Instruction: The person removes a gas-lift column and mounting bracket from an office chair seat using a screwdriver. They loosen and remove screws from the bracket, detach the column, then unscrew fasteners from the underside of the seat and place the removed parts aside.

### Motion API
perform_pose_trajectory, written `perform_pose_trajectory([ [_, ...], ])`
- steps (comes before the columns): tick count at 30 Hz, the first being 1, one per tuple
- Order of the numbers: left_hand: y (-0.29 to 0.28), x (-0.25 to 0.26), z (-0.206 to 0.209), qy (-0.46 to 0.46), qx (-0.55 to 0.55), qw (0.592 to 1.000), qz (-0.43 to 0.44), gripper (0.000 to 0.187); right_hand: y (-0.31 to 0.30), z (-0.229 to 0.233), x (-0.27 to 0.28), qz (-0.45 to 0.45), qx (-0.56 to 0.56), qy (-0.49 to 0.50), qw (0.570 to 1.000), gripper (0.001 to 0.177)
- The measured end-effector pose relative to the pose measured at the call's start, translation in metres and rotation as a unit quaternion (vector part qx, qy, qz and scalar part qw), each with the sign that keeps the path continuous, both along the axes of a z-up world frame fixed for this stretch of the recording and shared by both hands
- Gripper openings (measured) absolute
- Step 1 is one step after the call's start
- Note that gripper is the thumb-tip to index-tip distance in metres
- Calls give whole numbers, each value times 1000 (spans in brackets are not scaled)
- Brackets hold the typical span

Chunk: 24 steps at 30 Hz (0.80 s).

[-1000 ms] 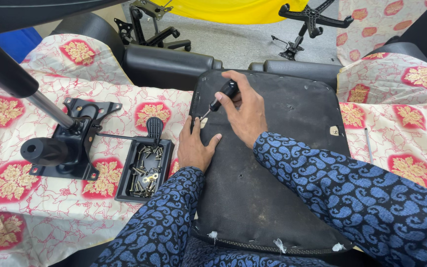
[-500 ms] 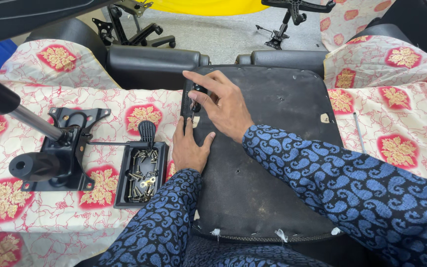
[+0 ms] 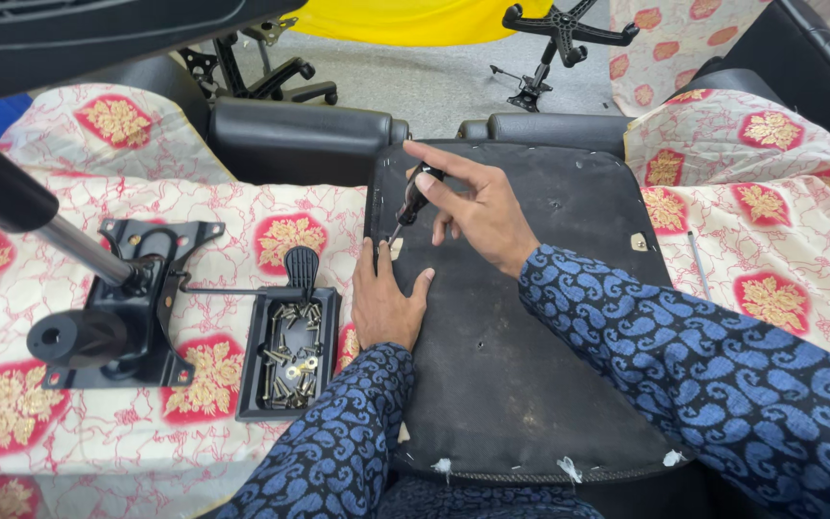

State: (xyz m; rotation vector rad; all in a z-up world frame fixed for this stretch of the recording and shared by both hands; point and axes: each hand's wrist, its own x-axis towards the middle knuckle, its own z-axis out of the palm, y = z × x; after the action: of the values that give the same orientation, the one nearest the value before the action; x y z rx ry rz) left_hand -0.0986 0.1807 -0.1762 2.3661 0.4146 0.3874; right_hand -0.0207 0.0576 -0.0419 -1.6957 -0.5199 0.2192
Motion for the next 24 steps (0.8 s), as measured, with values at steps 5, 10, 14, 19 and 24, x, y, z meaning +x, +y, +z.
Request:
perform_pose_trajectory([
  [5, 1, -3, 4, -5, 5, 1000, -1, 78, -1, -7, 1, -71, -25, -40, 996, 41],
  [10, 1, -1, 7, 10, 4, 1000, -6, 77, -7, -3, 3, -71, -21, -76, 994, 36],
  [14, 1, 0, 9, 28, -9, 1000, -9, 78, -8, 7, 4, -52, 8, -31, 998, 36],
  [19, 1, 1, 10, 35, -10, 999, -7, 77, -2, 10, 6, -72, 35, 55, 995, 33],
  [24, 0, 2, 8, 43, -10, 999, -6, 77, 0, 4, 4, -73, 46, 27, 996, 31],
])
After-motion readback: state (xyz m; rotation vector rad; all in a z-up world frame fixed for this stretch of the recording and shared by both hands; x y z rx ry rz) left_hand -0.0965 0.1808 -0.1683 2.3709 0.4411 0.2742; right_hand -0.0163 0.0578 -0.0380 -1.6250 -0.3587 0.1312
